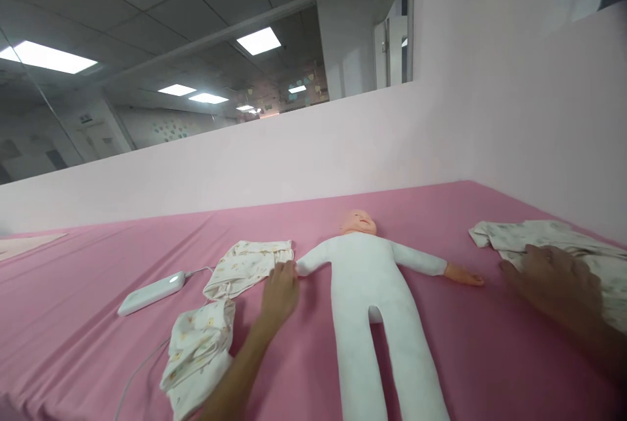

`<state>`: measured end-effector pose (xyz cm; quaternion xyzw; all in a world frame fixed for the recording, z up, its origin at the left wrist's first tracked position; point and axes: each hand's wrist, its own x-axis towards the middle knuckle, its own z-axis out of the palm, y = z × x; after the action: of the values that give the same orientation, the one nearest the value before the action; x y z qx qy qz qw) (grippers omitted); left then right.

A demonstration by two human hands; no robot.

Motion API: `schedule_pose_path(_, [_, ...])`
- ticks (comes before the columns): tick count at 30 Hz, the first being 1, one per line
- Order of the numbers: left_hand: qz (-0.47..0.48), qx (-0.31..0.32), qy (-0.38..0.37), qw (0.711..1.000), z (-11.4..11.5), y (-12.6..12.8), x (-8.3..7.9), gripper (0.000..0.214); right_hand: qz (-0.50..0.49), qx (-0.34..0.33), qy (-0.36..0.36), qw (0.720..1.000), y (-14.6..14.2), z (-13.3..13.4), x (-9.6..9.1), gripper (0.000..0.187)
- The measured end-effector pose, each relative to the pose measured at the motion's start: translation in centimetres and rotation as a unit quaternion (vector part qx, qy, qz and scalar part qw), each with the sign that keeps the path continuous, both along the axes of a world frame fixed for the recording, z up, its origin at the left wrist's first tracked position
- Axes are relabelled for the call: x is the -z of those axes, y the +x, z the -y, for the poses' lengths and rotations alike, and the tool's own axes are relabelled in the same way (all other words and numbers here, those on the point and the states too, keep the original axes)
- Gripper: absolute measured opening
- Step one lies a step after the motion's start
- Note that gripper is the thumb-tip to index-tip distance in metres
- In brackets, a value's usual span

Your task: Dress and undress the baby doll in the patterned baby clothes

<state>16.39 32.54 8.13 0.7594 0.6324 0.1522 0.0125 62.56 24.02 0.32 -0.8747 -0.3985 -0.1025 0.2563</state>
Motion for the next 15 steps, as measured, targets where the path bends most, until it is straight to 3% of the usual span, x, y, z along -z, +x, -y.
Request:
schedule_pose_path(1, [-0.079, -0.045, 0.016, 0.996, -1.2, -0.8, -0.7, 0.041, 0.003, 0.008, -0.009, 1.000, -0.1, -0.2, 0.1, 0.065])
schedule_pose_path(3, [-0.116, -0.098, 0.025, 0.988, -3.7, -2.7, -2.2, 0.047, 0.006, 0.013, -0.020, 1.000, -0.1, -0.6, 0.1, 0.068])
schedule_pose_path(6, [-0.155, -0.120, -0.014, 0.981, -7.0, -6.2, -3.6, 0.050, -0.007, 0.002, -0.019, 1.000, -0.3, -0.5, -0.5, 0.070])
schedule_pose_path(11, [-0.148, -0.086, -0.111, 0.979, -9.6, -11.2, -2.6, 0.040, -0.045, 0.003, -0.016, 0.999, -1.2, 0.0, -2.1, 0.070])
schedule_pose_path(15, [-0.090, -0.101, -0.054, 0.989, -9.9, -12.5, -1.8, 0.016, -0.068, -0.006, -0.014, 0.998, -2.2, 0.6, -3.1, 0.070])
